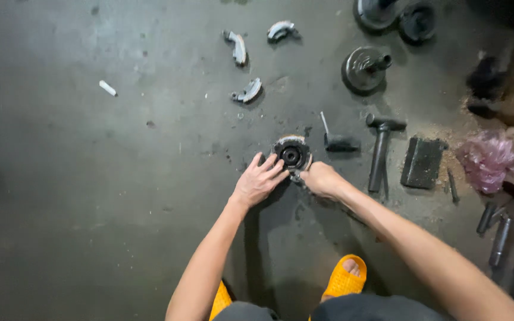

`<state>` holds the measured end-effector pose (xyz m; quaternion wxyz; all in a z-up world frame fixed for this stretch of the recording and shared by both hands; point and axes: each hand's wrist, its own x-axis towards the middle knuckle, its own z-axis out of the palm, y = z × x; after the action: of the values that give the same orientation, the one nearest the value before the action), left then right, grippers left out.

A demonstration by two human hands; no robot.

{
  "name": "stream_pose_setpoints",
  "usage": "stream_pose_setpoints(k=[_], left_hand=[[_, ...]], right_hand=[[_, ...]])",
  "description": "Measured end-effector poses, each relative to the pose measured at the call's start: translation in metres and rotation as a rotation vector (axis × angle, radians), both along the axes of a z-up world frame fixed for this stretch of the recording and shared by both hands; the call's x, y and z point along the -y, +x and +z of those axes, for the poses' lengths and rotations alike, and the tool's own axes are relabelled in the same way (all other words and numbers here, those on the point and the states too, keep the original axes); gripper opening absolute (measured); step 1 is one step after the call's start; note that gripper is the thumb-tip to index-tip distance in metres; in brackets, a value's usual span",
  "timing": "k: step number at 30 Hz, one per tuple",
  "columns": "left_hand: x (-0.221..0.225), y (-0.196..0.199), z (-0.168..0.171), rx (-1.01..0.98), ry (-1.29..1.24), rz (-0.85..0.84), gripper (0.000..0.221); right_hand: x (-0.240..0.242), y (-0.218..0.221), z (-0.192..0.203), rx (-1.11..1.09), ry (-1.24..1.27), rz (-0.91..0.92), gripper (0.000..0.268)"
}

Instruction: Disassembling a motorcycle clutch assembly on the floor using a screwdriver

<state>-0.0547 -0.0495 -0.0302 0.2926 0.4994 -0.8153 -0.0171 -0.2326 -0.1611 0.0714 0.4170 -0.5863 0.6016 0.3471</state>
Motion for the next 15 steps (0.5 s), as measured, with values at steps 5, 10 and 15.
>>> stream_pose_setpoints(k=[5, 10, 15], left_hand=[[-0.001, -0.001, -0.005, -0.028, 0.003, -0.02, 0.027], [0.0, -0.003, 0.001, -0.029, -0.017, 0.002, 0.027], [0.003, -0.002, 0.011, 0.006, 0.005, 0.008, 0.026]], right_hand=[[-0.015, -0.01, 0.057, 0.214, -0.096, -0.074, 0.04], [-0.03, -0.045, 0.053, 0.555, -0.589, -0.105, 0.023], [-0.021, -0.036, 0.051, 0.312, -0.012, -0.388, 0.043]])
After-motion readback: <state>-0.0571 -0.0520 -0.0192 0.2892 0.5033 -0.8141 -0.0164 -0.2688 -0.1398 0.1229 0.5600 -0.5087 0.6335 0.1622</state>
